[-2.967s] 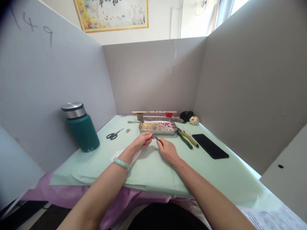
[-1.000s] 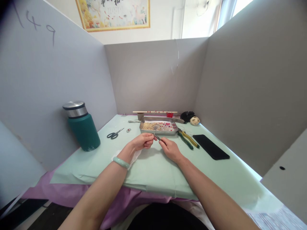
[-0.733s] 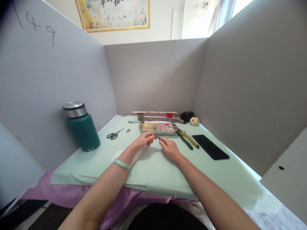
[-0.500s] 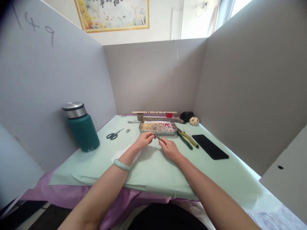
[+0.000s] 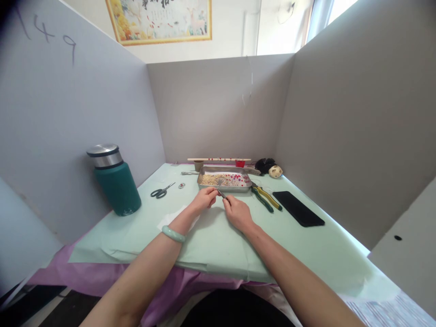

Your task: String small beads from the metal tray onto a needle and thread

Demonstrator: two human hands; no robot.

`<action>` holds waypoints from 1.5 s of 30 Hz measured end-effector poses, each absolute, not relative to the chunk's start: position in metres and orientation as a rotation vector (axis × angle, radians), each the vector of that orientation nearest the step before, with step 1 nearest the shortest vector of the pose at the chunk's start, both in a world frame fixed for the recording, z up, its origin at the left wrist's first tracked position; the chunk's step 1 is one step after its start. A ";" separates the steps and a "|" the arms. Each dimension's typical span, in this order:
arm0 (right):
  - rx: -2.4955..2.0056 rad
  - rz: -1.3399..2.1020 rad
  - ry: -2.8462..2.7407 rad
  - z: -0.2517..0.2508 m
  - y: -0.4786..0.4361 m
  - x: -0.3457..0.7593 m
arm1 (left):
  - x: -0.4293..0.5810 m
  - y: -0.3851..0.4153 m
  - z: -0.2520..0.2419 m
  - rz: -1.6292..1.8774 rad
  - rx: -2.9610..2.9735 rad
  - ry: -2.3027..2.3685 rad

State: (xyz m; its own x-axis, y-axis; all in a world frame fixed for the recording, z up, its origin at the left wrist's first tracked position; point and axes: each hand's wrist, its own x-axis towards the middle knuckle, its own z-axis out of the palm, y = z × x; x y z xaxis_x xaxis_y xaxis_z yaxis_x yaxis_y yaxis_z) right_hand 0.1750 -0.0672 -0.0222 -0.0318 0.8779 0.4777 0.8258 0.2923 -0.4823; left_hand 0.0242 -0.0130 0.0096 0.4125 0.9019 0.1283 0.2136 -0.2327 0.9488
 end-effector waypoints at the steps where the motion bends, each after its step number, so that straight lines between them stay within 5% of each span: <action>1: -1.515 0.110 -1.841 -0.022 -0.068 0.176 | 0.024 -0.014 0.010 0.893 1.695 0.949; 45: -1.393 0.551 -1.756 -0.009 -0.072 0.182 | 0.019 -0.010 0.009 0.948 1.942 0.931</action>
State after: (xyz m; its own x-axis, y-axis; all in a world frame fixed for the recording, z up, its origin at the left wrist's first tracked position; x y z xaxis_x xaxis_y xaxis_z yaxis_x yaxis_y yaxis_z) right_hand 0.1821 -0.0724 -0.0092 -0.0633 0.9446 0.3222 0.5912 0.2956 -0.7504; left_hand 0.0189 -0.0101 0.0091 0.4563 0.8426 0.2862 0.2709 -0.4378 0.8573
